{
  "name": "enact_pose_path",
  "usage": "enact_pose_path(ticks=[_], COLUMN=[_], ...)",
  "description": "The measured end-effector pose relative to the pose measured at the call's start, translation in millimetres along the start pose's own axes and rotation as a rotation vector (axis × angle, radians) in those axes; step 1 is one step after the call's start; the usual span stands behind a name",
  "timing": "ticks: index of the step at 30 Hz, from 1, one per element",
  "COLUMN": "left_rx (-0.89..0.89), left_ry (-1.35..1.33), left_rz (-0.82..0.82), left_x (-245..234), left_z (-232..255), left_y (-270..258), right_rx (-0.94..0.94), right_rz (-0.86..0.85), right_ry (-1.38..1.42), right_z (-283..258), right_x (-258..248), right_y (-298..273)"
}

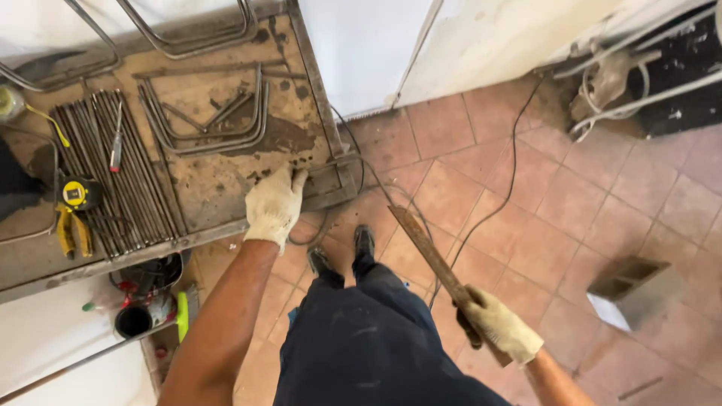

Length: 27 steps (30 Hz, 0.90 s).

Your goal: Measuring and bending metal rods using a manual bending tool on a workbench

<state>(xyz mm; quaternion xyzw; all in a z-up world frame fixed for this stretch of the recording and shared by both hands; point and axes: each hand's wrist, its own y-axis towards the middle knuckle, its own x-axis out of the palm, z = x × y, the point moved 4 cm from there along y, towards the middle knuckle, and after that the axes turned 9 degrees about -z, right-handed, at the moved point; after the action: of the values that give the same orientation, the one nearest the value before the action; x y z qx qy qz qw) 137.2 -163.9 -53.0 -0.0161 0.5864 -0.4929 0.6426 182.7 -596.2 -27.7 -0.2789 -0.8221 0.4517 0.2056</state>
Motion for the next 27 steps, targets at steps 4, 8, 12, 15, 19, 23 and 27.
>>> enact_pose_path(ticks=[4, 8, 12, 15, 19, 23, 27], left_rx=[-0.015, 0.030, 0.017, 0.156, 0.159, 0.158, 0.197], left_ry=[0.051, 0.090, 0.118, 0.234, 0.355, 0.399, 0.405], left_rz=[0.018, 0.028, -0.046, 0.015, -0.116, 0.043, 0.100], left_x=[5.0, 2.9, -5.0, -11.3, -15.8, 4.8, 17.2], left_z=[-4.4, -1.9, 3.6, 4.8, 11.4, -3.2, -11.0], left_y=[4.2, 4.0, 2.7, 5.0, 5.1, 23.0, 29.5], right_rx=[0.021, -0.140, -0.075, -0.049, -0.031, 0.030, -0.031], right_rz=[-0.038, -0.132, -0.149, -0.114, -0.082, -0.069, -0.003], right_ry=[-0.038, 0.021, 0.102, 0.167, 0.178, 0.305, 0.226], right_z=[-31.2, -52.4, -51.0, -48.7, -41.9, -31.5, -34.4], right_x=[18.5, 36.8, 51.0, 62.9, 57.8, 64.9, 83.0], right_y=[17.5, 52.5, 57.9, 56.1, 61.0, 64.6, 55.3])
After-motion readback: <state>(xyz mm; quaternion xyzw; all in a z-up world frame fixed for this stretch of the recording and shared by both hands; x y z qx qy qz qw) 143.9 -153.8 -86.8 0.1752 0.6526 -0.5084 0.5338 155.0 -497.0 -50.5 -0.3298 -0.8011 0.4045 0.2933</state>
